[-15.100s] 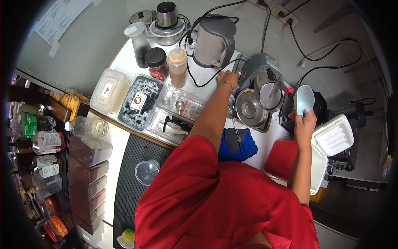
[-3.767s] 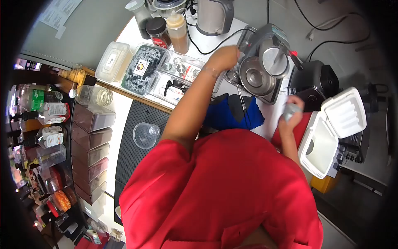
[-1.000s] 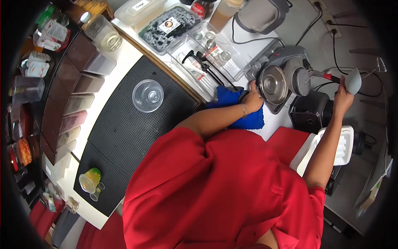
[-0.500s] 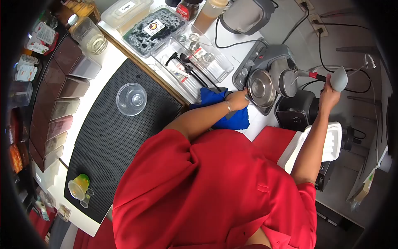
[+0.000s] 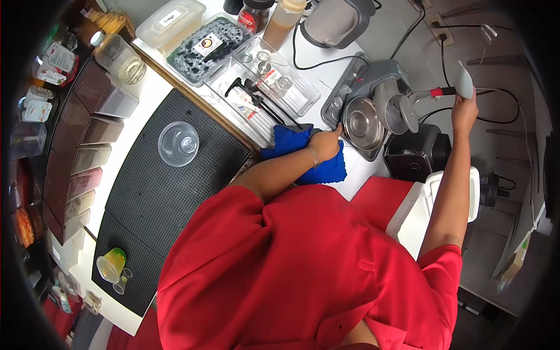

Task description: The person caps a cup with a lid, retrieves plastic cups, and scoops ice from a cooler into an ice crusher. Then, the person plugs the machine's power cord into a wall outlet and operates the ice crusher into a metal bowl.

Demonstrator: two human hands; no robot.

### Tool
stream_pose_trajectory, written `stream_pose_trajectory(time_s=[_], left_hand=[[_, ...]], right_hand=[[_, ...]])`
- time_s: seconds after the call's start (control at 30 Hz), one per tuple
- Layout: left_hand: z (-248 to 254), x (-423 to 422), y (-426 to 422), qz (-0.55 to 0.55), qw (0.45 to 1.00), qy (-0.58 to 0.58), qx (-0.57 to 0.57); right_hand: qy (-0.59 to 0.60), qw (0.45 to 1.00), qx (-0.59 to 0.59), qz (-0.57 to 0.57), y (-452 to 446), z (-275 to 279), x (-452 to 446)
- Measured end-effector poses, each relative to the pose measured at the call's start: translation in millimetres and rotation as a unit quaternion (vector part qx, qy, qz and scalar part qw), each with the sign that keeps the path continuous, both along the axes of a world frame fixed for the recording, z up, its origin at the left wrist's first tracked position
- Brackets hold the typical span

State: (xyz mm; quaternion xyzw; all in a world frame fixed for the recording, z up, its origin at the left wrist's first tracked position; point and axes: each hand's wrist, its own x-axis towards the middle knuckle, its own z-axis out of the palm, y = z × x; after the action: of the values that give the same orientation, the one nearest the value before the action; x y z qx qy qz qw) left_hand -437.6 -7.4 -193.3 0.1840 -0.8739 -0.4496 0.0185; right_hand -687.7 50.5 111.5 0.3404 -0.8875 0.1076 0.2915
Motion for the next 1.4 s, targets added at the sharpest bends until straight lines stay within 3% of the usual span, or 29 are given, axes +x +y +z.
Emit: stream_pose_trajectory(time_s=[0.13, 0.33, 0.4, 0.43, 0.53, 0.63, 0.8, 0.97, 1.1, 1.3, 1.4], left_hand=[[-4, -6, -5, 0.002, 0.999, 0.032, -0.009], [-3, -2, 4, 0.027, 0.996, 0.067, -0.049], [-7, -4, 8, 0.034, 0.975, 0.148, -0.163], [-9, -3, 10, 0.033, 0.975, 0.148, -0.163], [-12, -10, 9, 0.048, 0.995, 0.086, 0.0], [-8, -14, 13, 0.091, 0.991, 0.092, 0.022], [-10, -14, 10, 0.085, 0.991, 0.103, 0.004], [-8, -13, 9, 0.061, 0.987, 0.104, -0.102], [-11, -29, 2, 0.05, 0.995, 0.024, -0.079], [-18, -30, 2, 0.176, 0.974, 0.141, -0.01], [-8, -31, -2, 0.153, 0.984, 0.09, -0.014]], right_hand=[[-0.009, 0.998, -0.049, 0.024, 2, -5, 3], [0.006, 0.999, -0.027, 0.026, 11, -5, -5], [-0.005, 0.999, -0.035, 0.035, 11, -6, -6], [-0.015, 0.998, -0.043, 0.042, 12, -7, -7], [0.011, 0.995, -0.054, 0.083, 16, -9, -14], [-0.032, 0.995, -0.066, 0.067, 11, -3, 6], [-0.046, 0.993, -0.072, 0.087, 13, -2, 12], [-0.036, 0.99, -0.085, 0.107, 14, -4, 12], [-0.041, 0.991, -0.094, 0.085, 9, -3, 15], [-0.05, 0.991, -0.104, 0.074, 9, -5, 9], [-0.072, 0.99, -0.109, 0.055, 9, -4, 7]])
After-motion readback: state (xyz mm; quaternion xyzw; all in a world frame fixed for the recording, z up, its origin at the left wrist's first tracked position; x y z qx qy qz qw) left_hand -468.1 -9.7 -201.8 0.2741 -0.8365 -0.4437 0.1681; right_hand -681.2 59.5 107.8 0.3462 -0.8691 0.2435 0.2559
